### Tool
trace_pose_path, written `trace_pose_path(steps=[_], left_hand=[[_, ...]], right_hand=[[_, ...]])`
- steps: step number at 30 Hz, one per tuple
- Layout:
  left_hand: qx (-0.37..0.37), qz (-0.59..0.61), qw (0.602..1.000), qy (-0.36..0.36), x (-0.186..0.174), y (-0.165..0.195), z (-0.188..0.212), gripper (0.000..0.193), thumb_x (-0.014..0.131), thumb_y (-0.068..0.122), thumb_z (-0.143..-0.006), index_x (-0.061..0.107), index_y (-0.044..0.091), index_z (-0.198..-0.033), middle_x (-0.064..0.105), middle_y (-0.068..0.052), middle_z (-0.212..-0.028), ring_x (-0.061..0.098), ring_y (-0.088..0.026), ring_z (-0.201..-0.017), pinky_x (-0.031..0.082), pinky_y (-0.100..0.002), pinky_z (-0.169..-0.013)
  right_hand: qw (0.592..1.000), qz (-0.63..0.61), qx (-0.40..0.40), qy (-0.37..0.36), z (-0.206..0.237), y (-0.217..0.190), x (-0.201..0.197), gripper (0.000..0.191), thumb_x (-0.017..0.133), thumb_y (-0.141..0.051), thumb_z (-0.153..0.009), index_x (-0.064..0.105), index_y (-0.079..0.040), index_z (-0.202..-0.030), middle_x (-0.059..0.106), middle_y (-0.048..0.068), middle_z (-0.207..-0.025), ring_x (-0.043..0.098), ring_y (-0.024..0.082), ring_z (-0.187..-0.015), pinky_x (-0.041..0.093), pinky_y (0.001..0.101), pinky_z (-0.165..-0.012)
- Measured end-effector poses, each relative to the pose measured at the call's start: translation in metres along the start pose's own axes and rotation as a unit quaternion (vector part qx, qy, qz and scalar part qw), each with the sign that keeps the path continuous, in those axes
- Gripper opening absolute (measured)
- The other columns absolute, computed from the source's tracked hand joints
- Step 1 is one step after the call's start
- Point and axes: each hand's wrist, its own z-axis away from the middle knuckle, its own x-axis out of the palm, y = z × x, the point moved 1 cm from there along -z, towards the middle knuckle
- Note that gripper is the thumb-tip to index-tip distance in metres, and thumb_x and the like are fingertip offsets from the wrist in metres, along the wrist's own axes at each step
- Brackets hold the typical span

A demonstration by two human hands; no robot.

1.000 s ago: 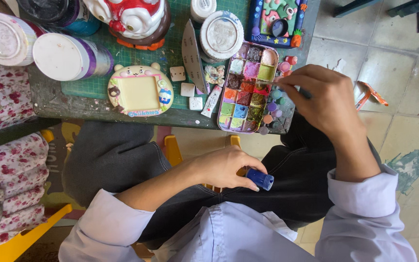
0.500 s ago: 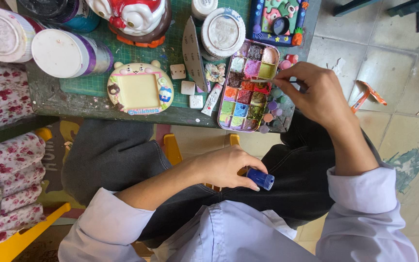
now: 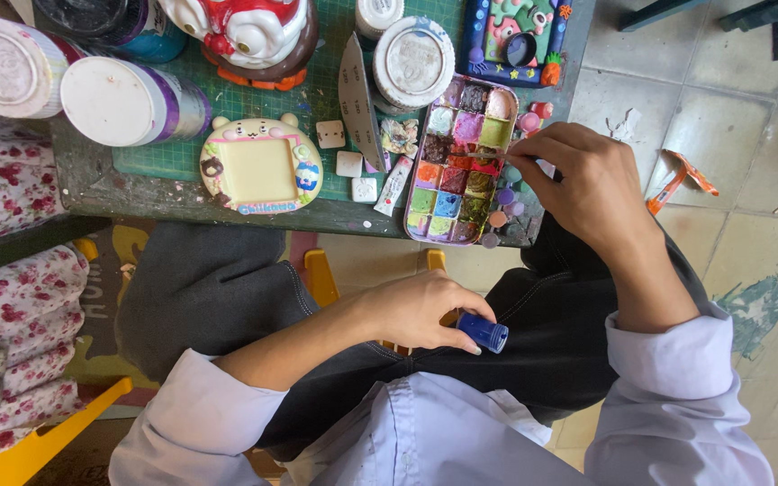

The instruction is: The person paints a red and white ceramic figurine with a small brush, holding the figurine in one hand and rotating it to reach different sides. They dip the brush into paint containers and a water cup, then continue applying paint to the figurine's surface.

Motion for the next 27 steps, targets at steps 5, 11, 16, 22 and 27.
trace_pose_path(steps=[5,11,16,22,27], left_hand=[[-0.023,-0.003,1.000,-0.014,-0.001,0.000,0.000,0.039,0.081,0.024,-0.082,0.074,0.005,-0.115,0.076,-0.014,-0.086,0.074,-0.026,-0.076,0.056,-0.037,-0.073],[-0.027,-0.003,0.999,-0.019,-0.001,0.002,-0.002,0.040,0.081,0.024,-0.082,0.073,0.005,-0.116,0.077,-0.014,-0.086,0.074,-0.025,-0.074,0.056,-0.036,-0.072],[-0.050,-0.003,0.998,-0.027,-0.001,0.002,-0.001,0.040,0.081,0.024,-0.082,0.074,0.005,-0.117,0.076,-0.014,-0.084,0.074,-0.025,-0.072,0.056,-0.036,-0.072],[-0.042,-0.004,0.999,-0.026,-0.001,0.002,-0.002,0.040,0.081,0.024,-0.082,0.074,0.005,-0.116,0.077,-0.014,-0.084,0.075,-0.025,-0.073,0.057,-0.036,-0.073],[-0.027,-0.010,0.999,-0.018,-0.002,0.001,-0.001,0.040,0.081,0.024,-0.082,0.074,0.004,-0.116,0.077,-0.015,-0.086,0.075,-0.025,-0.075,0.057,-0.036,-0.074]], right_hand=[[0.997,-0.041,0.061,-0.010,0.004,0.001,-0.014,0.014,0.080,-0.016,-0.099,0.077,-0.007,-0.109,0.073,0.008,-0.098,0.070,0.027,-0.077,0.054,0.0368,-0.067],[0.996,-0.062,0.060,-0.022,0.003,-0.003,-0.012,0.016,0.080,-0.016,-0.096,0.076,-0.005,-0.107,0.074,0.009,-0.100,0.070,0.026,-0.075,0.054,0.0354,-0.066],[1.000,-0.011,-0.014,0.003,0.003,-0.008,-0.007,0.012,0.081,-0.016,-0.096,0.078,-0.007,-0.105,0.074,0.008,-0.097,0.071,0.027,-0.081,0.055,0.0361,-0.068],[0.997,0.060,-0.043,0.000,0.006,-0.011,0.002,0.012,0.080,-0.014,-0.094,0.079,-0.009,-0.105,0.074,0.007,-0.096,0.071,0.025,-0.081,0.055,0.0358,-0.067],[0.996,0.080,-0.043,0.004,0.009,-0.011,0.001,0.010,0.080,-0.013,-0.093,0.079,-0.009,-0.103,0.073,0.005,-0.093,0.070,0.024,-0.081,0.055,0.0363,-0.066]])
